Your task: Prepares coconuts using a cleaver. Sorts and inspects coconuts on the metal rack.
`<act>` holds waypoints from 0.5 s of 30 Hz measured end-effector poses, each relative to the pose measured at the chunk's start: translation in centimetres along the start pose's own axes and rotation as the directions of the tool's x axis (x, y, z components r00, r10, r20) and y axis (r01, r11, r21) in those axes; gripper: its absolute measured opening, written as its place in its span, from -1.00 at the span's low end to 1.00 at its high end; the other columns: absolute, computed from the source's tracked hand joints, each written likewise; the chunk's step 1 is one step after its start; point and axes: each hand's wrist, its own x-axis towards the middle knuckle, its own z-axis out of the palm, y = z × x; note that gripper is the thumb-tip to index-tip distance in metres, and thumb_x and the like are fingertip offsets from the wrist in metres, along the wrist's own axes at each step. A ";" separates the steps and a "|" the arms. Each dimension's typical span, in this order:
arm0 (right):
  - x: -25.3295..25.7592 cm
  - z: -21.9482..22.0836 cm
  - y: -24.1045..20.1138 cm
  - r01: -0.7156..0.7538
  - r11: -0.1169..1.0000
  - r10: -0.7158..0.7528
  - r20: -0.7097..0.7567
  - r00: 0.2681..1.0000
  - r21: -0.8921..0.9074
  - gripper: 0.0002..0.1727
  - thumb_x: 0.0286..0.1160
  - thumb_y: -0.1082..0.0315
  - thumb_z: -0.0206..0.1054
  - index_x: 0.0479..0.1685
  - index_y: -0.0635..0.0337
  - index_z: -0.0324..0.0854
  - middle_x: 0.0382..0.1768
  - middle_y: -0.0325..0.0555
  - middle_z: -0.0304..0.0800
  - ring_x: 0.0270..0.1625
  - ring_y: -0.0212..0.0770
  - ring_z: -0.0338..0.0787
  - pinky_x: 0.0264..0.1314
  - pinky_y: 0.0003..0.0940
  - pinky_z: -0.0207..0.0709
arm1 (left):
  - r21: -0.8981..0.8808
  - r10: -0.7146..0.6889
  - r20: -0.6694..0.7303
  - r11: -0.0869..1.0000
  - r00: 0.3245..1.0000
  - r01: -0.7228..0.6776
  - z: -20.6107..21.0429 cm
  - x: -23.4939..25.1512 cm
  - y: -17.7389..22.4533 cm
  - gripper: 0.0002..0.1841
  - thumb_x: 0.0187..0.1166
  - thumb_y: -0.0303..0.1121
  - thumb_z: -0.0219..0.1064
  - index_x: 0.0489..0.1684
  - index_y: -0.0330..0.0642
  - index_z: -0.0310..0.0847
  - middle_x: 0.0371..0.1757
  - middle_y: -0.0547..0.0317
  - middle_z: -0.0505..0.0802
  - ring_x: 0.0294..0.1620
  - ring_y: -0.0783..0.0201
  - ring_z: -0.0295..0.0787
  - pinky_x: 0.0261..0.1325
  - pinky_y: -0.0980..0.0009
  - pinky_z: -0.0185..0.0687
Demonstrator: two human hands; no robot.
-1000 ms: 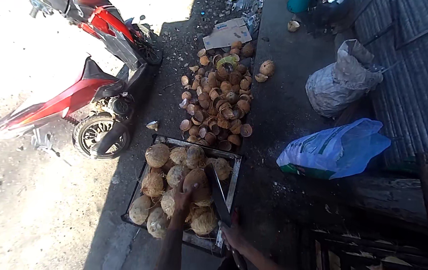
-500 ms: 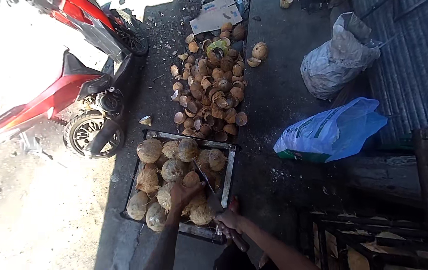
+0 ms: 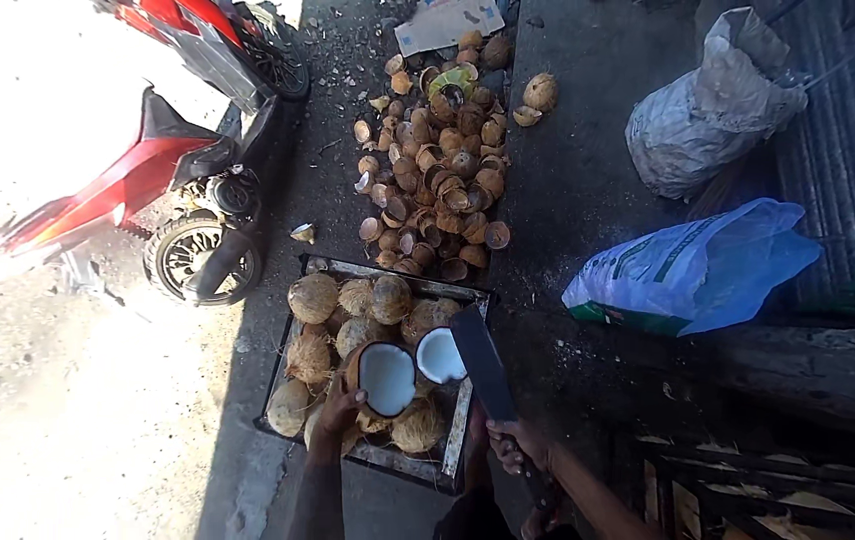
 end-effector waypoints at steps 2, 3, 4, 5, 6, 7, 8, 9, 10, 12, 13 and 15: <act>-0.9 0.5 0.9 0.037 0.999 -0.036 -0.127 0.991 0.004 -0.60 0.84 0.11 -0.04 -0.48 0.01 0.36 -0.79 -0.37 0.28 -0.85 -0.47 0.32 -0.79 -0.54 0.38 | 0.032 0.052 -0.029 0.998 0.998 -0.051 0.1 -0.2 1.2 0.25 -0.26 0.27 0.78 0.59 -0.14 0.24 0.17 0.34 0.85 0.14 0.46 0.82 0.22 0.37 0.79; -1.3 1.1 1.1 0.044 0.998 -0.052 -0.227 0.973 -0.042 -0.61 0.87 0.13 -0.03 -0.45 0.04 0.36 -0.79 -0.35 0.28 -0.86 -0.45 0.31 -0.80 -0.54 0.38 | 0.047 0.049 -0.075 0.998 0.996 -0.046 0.3 -0.2 1.8 0.31 -0.29 0.32 0.77 0.60 -0.17 0.17 0.17 0.33 0.83 0.14 0.47 0.81 0.22 0.37 0.79; -1.7 1.9 1.3 0.042 0.993 -0.076 -0.336 0.939 -0.108 -0.62 0.89 0.14 0.01 -0.40 0.08 0.36 -0.79 -0.33 0.28 -0.86 -0.43 0.30 -0.80 -0.52 0.37 | 0.053 0.029 -0.149 0.998 0.988 -0.021 0.6 0.0 2.3 0.34 -0.35 0.39 0.75 0.56 -0.22 0.18 0.11 0.29 0.83 0.10 0.45 0.82 0.18 0.36 0.80; -2.0 2.8 1.4 0.034 0.984 -0.108 -0.429 0.897 -0.178 -0.65 0.88 0.16 0.04 -0.36 0.11 0.36 -0.79 -0.31 0.29 -0.86 -0.41 0.29 -0.80 -0.50 0.36 | 0.071 -0.002 -0.227 0.997 0.974 0.019 1.1 0.4 2.8 0.38 -0.40 0.48 0.71 0.53 -0.27 0.20 0.07 0.24 0.83 0.06 0.41 0.83 0.15 0.34 0.81; -2.3 3.7 1.4 0.022 0.970 -0.143 -0.495 0.857 -0.242 -0.68 0.87 0.18 0.07 -0.31 0.14 0.38 -0.79 -0.29 0.29 -0.86 -0.39 0.30 -0.80 -0.49 0.36 | 0.082 -0.022 -0.266 0.996 0.964 0.045 1.5 1.0 3.1 0.37 -0.31 0.56 0.63 0.54 -0.30 0.23 0.09 0.17 0.83 0.08 0.36 0.83 0.18 0.29 0.81; -2.6 4.6 1.4 0.011 0.954 -0.176 -0.529 0.830 -0.300 -0.71 0.86 0.19 0.10 -0.27 0.16 0.39 -0.79 -0.28 0.30 -0.86 -0.37 0.31 -0.80 -0.48 0.36 | 0.095 -0.037 -0.282 0.993 0.959 0.066 2.0 1.5 3.2 0.26 -0.06 0.59 0.48 0.56 -0.29 0.29 0.14 0.13 0.83 0.12 0.32 0.82 0.21 0.24 0.80; -2.9 5.4 1.4 0.009 0.935 -0.213 -0.540 0.814 -0.355 -0.71 0.85 0.18 0.12 -0.26 0.16 0.40 -0.78 -0.28 0.32 -0.85 -0.37 0.33 -0.78 -0.47 0.37 | 0.100 -0.060 -0.286 0.991 0.956 0.092 2.6 1.9 3.4 0.08 0.29 0.53 0.25 0.61 -0.24 0.30 0.22 0.08 0.81 0.18 0.28 0.80 0.25 0.19 0.77; -3.1 6.2 1.6 0.021 0.909 -0.261 -0.530 0.807 -0.417 -0.72 0.84 0.18 0.13 -0.24 0.16 0.43 -0.77 -0.28 0.34 -0.84 -0.36 0.35 -0.76 -0.46 0.37 | 0.106 -0.096 -0.305 0.985 0.947 0.134 3.4 2.3 3.6 -0.12 0.57 0.42 -0.01 0.64 -0.17 0.32 0.27 0.05 0.79 0.22 0.24 0.78 0.26 0.14 0.75; -3.4 7.1 1.9 0.062 0.874 -0.332 -0.500 0.800 -0.481 -0.72 0.81 0.17 0.15 -0.25 0.15 0.46 -0.76 -0.29 0.37 -0.82 -0.37 0.37 -0.73 -0.45 0.39 | 0.111 -0.140 -0.347 0.976 0.927 0.189 4.1 2.5 3.7 -0.24 0.73 0.31 -0.19 0.61 -0.11 0.37 0.28 0.03 0.79 0.21 0.21 0.78 0.24 0.09 0.75; -3.8 9.2 2.4 0.217 0.761 -0.529 -0.392 0.752 -0.611 -0.72 0.68 0.14 0.19 -0.34 0.12 0.54 -0.76 -0.33 0.42 -0.78 -0.39 0.41 -0.66 -0.43 0.42 | 0.133 -0.207 -0.434 0.948 0.877 0.290 4.3 3.1 3.3 -0.31 0.79 0.24 -0.17 0.55 -0.10 0.50 0.28 -0.04 0.80 0.23 0.13 0.78 0.27 -0.01 0.70; -4.1 10.3 2.6 0.303 0.674 -0.634 -0.317 0.705 -0.674 -0.69 0.62 0.09 0.19 -0.42 0.07 0.56 -0.77 -0.38 0.42 -0.77 -0.43 0.42 -0.65 -0.44 0.41 | 0.147 -0.218 -0.464 0.937 0.858 0.318 4.2 3.2 2.8 -0.31 0.77 0.25 -0.08 0.51 -0.13 0.55 0.26 -0.07 0.81 0.22 0.11 0.79 0.28 -0.02 0.70; -4.1 11.3 2.9 0.466 0.437 -0.806 -0.106 0.582 -0.769 -0.64 0.65 0.06 0.17 -0.44 0.07 0.62 -0.73 -0.41 0.44 -0.71 -0.50 0.43 -0.61 -0.49 0.40 | 0.134 -0.237 -0.489 0.931 0.840 0.340 4.0 3.5 2.1 -0.29 0.71 0.29 0.02 0.44 -0.16 0.60 0.21 -0.08 0.84 0.18 0.09 0.81 0.26 -0.03 0.71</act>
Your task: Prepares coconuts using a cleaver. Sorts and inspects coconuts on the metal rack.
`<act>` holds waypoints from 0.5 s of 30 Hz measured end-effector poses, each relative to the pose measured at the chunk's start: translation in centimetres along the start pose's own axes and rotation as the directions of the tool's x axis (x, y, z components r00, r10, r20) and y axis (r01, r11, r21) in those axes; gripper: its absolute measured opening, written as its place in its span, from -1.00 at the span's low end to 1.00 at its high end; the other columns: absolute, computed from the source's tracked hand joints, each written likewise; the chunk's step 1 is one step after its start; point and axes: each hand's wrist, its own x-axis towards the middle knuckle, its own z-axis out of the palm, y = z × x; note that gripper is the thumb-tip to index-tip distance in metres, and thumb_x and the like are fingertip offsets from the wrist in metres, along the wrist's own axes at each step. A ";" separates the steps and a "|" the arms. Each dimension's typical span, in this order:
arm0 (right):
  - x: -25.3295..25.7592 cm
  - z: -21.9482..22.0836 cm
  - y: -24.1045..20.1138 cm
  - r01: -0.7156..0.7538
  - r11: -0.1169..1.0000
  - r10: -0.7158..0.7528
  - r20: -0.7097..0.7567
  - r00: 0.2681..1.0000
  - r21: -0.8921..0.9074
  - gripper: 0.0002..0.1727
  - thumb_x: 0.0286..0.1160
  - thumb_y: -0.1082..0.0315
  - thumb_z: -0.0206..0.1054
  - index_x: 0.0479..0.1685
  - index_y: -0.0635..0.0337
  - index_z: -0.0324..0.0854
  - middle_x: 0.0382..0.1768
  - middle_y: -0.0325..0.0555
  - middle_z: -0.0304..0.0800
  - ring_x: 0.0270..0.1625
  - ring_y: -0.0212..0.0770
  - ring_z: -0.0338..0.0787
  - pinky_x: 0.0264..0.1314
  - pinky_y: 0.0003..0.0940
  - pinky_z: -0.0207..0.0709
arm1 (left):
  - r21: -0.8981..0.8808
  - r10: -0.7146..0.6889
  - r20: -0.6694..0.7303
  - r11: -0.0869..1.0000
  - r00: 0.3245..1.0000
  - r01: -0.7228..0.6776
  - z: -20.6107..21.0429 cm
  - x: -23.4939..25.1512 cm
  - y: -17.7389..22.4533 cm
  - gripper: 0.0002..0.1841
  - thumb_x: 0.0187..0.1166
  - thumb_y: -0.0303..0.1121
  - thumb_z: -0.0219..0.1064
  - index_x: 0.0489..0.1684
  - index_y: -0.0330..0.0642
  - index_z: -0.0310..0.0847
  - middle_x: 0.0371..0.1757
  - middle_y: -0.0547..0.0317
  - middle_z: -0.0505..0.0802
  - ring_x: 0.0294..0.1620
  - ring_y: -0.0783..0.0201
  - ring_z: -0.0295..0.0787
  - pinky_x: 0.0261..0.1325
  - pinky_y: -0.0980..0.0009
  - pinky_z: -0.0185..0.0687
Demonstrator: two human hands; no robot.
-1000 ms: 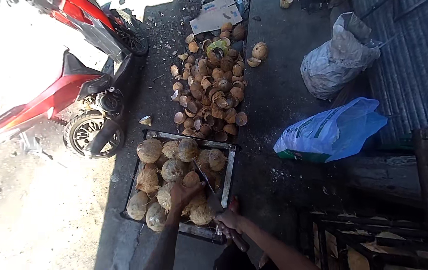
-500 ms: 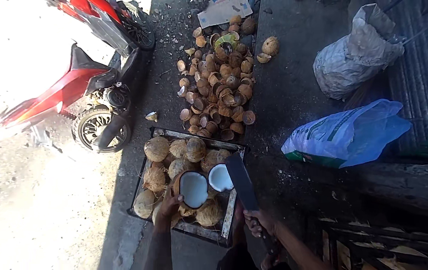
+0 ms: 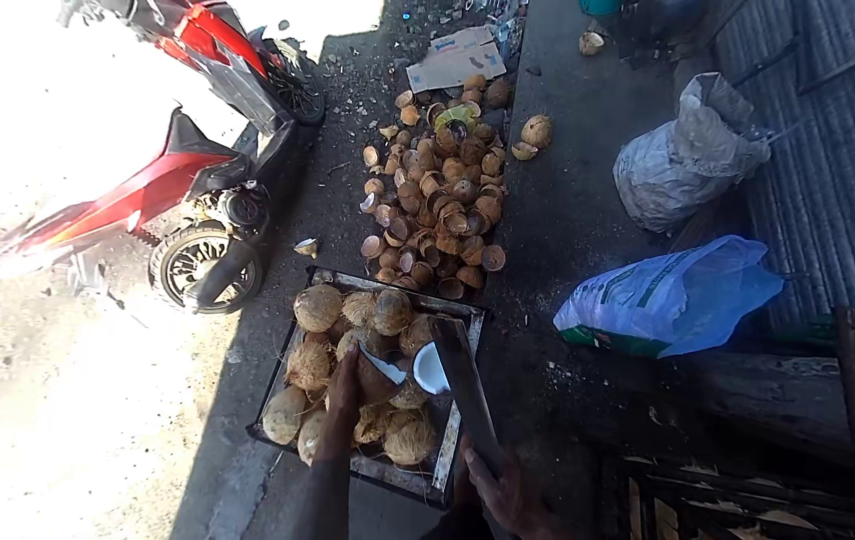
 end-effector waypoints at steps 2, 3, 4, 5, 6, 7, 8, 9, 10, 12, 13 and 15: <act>0.8 -0.3 0.8 0.149 0.972 -0.134 0.088 0.987 -0.183 -0.61 0.70 0.12 0.12 -0.41 0.17 0.64 -0.65 -0.27 0.53 -0.59 -0.42 0.54 -0.47 -0.45 0.49 | -0.084 -0.011 0.018 0.996 1.000 0.012 0.0 0.0 0.6 -0.31 0.71 0.28 0.04 0.40 -0.17 0.61 0.15 -0.06 0.85 0.12 0.09 0.83 0.20 -0.02 0.74; 1.3 -0.9 1.1 0.084 0.939 -0.031 0.162 0.986 -0.333 -0.63 0.68 0.17 0.13 -0.35 0.25 0.69 -0.58 -0.10 0.63 -0.49 -0.26 0.65 -0.33 -0.28 0.57 | -0.120 -0.014 0.046 0.993 0.999 0.020 -0.1 -0.4 1.2 -0.33 0.72 0.26 0.02 0.40 -0.14 0.59 0.13 -0.04 0.85 0.09 0.11 0.83 0.16 -0.01 0.75; 2.0 -1.5 1.0 -0.067 0.871 0.200 0.225 0.954 -0.487 -0.62 0.72 0.16 0.12 -0.20 0.29 0.72 -0.40 0.07 0.73 -0.29 -0.05 0.75 -0.09 -0.06 0.61 | -0.134 -0.011 0.080 0.991 0.997 0.022 -0.2 -0.9 1.8 -0.35 0.73 0.25 0.00 0.42 -0.12 0.57 0.13 -0.03 0.84 0.09 0.11 0.82 0.15 0.00 0.75; 2.7 -1.8 0.9 -0.200 0.772 0.399 0.216 0.891 -0.603 -0.58 0.76 0.12 0.10 -0.06 0.30 0.73 -0.22 0.17 0.80 -0.07 0.09 0.82 0.12 0.09 0.62 | -0.127 -0.001 0.109 0.992 0.994 0.015 -0.5 -1.4 2.2 -0.35 0.73 0.23 0.01 0.43 -0.14 0.57 0.13 -0.05 0.84 0.09 0.10 0.82 0.15 -0.02 0.74; 3.1 -1.9 0.9 -0.296 0.706 0.516 0.180 0.838 -0.644 -0.54 0.79 0.08 0.08 0.01 0.31 0.72 -0.11 0.22 0.81 0.05 0.15 0.82 0.22 0.17 0.59 | -0.134 0.020 0.155 0.991 0.988 0.001 -0.8 -1.8 2.5 -0.36 0.75 0.21 0.00 0.45 -0.15 0.57 0.14 -0.05 0.85 0.10 0.10 0.82 0.17 -0.02 0.74; 3.0 -1.9 1.0 -0.357 0.690 0.558 0.149 0.816 -0.630 -0.53 0.80 0.07 0.08 0.02 0.33 0.72 -0.11 0.24 0.80 0.05 0.16 0.81 0.22 0.19 0.57 | -0.183 0.063 0.224 0.983 0.973 -0.022 -1.1 -2.3 3.1 -0.38 0.77 0.19 -0.08 0.45 -0.12 0.53 0.14 -0.01 0.85 0.11 0.13 0.83 0.17 0.02 0.76; 2.5 -1.9 1.4 -0.386 0.711 0.551 0.126 0.825 -0.588 -0.54 0.80 0.08 0.09 -0.01 0.33 0.71 -0.18 0.21 0.80 -0.04 0.12 0.81 0.15 0.15 0.59 | -0.261 0.122 0.280 0.964 0.952 -0.047 -1.5 -2.7 3.5 -0.38 0.77 0.19 -0.13 0.45 -0.10 0.51 0.13 0.03 0.86 0.11 0.16 0.84 0.16 0.06 0.79; 1.9 -1.9 1.8 -0.395 0.751 0.523 0.112 0.845 -0.530 -0.56 0.79 0.09 0.11 -0.05 0.33 0.71 -0.27 0.16 0.78 -0.16 0.06 0.80 0.05 0.10 0.61 | -0.330 0.184 0.310 0.941 0.933 -0.076 -1.9 -3.2 3.7 -0.37 0.74 0.21 -0.13 0.46 -0.08 0.50 0.14 0.07 0.86 0.13 0.19 0.84 0.17 0.09 0.80; 1.3 -1.9 2.2 -0.399 0.795 0.493 0.105 0.864 -0.456 -0.58 0.77 0.10 0.13 -0.09 0.32 0.70 -0.39 0.07 0.72 -0.32 -0.03 0.73 -0.10 0.00 0.60 | -0.381 0.237 0.319 0.919 0.918 -0.105 -2.4 -3.4 3.6 -0.32 0.66 0.27 -0.04 0.47 -0.08 0.48 0.15 0.10 0.86 0.15 0.23 0.84 0.20 0.13 0.81; -0.1 -1.8 2.1 -0.422 0.857 0.465 0.092 0.881 -0.297 -0.66 0.75 0.13 0.16 -0.19 0.24 0.64 -0.60 -0.17 0.54 -0.60 -0.26 0.54 -0.43 -0.24 0.51 | -0.413 0.291 0.274 0.896 0.917 -0.161 -3.7 -3.5 3.3 -0.20 0.47 0.39 0.16 0.46 -0.11 0.47 0.15 0.11 0.87 0.16 0.25 0.83 0.20 0.16 0.81; -0.6 -1.8 1.7 -0.433 0.875 0.457 0.074 0.886 -0.215 -0.70 0.73 0.18 0.17 -0.24 0.22 0.63 -0.66 -0.24 0.48 -0.67 -0.33 0.47 -0.52 -0.32 0.45 | -0.378 0.309 0.227 0.902 0.924 -0.209 -4.6 -3.0 3.3 -0.15 0.39 0.41 0.22 0.46 -0.13 0.47 0.16 0.11 0.86 0.16 0.26 0.83 0.21 0.17 0.80; -1.6 -2.2 0.9 -0.447 0.888 0.453 0.038 0.891 -0.108 -0.72 0.73 0.25 0.16 -0.33 0.21 0.59 -0.73 -0.31 0.41 -0.72 -0.41 0.40 -0.60 -0.42 0.39 | -0.188 0.334 0.070 0.930 0.940 -0.317 -6.6 -1.8 3.8 -0.03 0.26 0.40 0.38 0.50 -0.24 0.43 0.18 0.01 0.83 0.14 0.23 0.82 0.22 0.17 0.78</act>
